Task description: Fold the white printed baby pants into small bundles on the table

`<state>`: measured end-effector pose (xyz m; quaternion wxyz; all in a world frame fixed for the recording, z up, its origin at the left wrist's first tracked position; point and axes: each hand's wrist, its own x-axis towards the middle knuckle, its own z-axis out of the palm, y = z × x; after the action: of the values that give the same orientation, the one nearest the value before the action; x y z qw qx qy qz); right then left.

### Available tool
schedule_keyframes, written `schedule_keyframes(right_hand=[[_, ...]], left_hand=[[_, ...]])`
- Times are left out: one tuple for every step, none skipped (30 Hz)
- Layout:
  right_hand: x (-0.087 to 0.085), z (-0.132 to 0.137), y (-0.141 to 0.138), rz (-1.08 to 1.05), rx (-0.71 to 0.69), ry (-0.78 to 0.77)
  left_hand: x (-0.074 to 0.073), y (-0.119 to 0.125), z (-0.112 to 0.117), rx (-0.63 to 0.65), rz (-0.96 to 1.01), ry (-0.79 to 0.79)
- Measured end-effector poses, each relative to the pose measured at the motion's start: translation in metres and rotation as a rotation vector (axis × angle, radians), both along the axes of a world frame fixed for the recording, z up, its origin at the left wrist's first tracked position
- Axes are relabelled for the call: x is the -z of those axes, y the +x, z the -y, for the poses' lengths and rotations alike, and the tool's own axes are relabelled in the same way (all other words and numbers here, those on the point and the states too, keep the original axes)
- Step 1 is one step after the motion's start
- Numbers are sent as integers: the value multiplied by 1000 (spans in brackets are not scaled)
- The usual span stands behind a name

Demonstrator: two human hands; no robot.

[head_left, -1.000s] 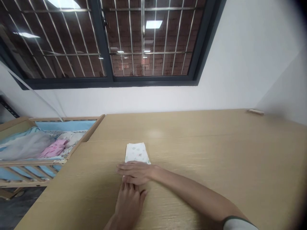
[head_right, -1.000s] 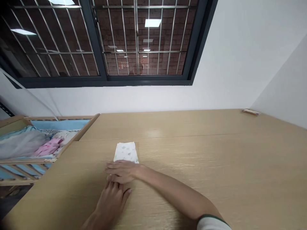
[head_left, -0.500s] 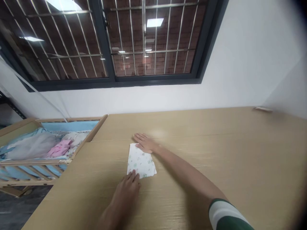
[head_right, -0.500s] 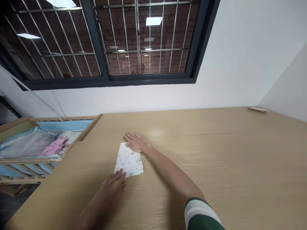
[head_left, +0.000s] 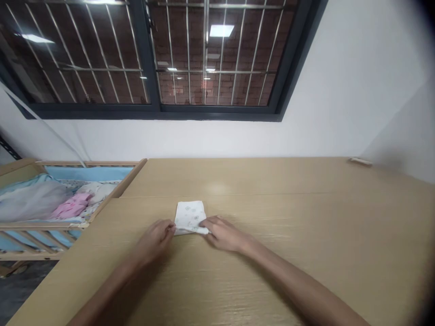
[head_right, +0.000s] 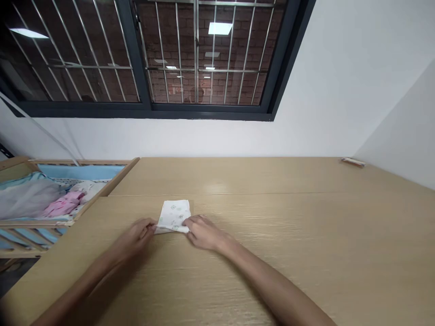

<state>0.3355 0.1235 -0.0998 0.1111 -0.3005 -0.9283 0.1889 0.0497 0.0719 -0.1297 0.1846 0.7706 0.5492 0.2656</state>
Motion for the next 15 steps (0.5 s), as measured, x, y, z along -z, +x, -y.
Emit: schedule_keyframes(right_hand=[[2, -4, -1, -44, 39, -34], [4, -10, -3, -93, 74, -75], [5, -16, -4, -145, 102, -116], [7, -22, -6, -196, 130, -150], [9, -29, -7, -243, 162, -174], [11, -35, -9, -278, 201, -191], [14, -42, -12, -305, 242, -204], [17, -48, -14, -326, 282, -219], [21, -54, -17, -347, 322, -234], [25, -60, -20, -365, 367, -247], [30, -66, -23, -380, 415, -254], [34, -72, -26, -393, 465, -254], [38, -76, -28, -401, 515, -251], [41, -80, -30, -401, 560, -249], [44, -83, -31, -395, 595, -254]], left_hand=[[-6, -3, -4, 10, 49, -47], [-11, -6, -9, 27, 89, -95], [-15, -7, -13, 44, 121, -141], [-17, -8, -18, 48, 158, -180], [-19, -8, -24, 35, 202, -206], [-19, -7, -30, 11, 249, -219], [-17, -6, -38, -23, 296, -219], [-14, -4, -46, -61, 332, -211], [-10, -2, -54, -96, 355, -201], [-6, 0, -62, -132, 361, -191], [0, 1, -70, -172, 352, -181], [6, 2, -77, -215, 338, -169], [12, 2, -83, -258, 318, -157], [17, 1, -88, -296, 294, -144], [22, 1, -90, -326, 268, -130]])
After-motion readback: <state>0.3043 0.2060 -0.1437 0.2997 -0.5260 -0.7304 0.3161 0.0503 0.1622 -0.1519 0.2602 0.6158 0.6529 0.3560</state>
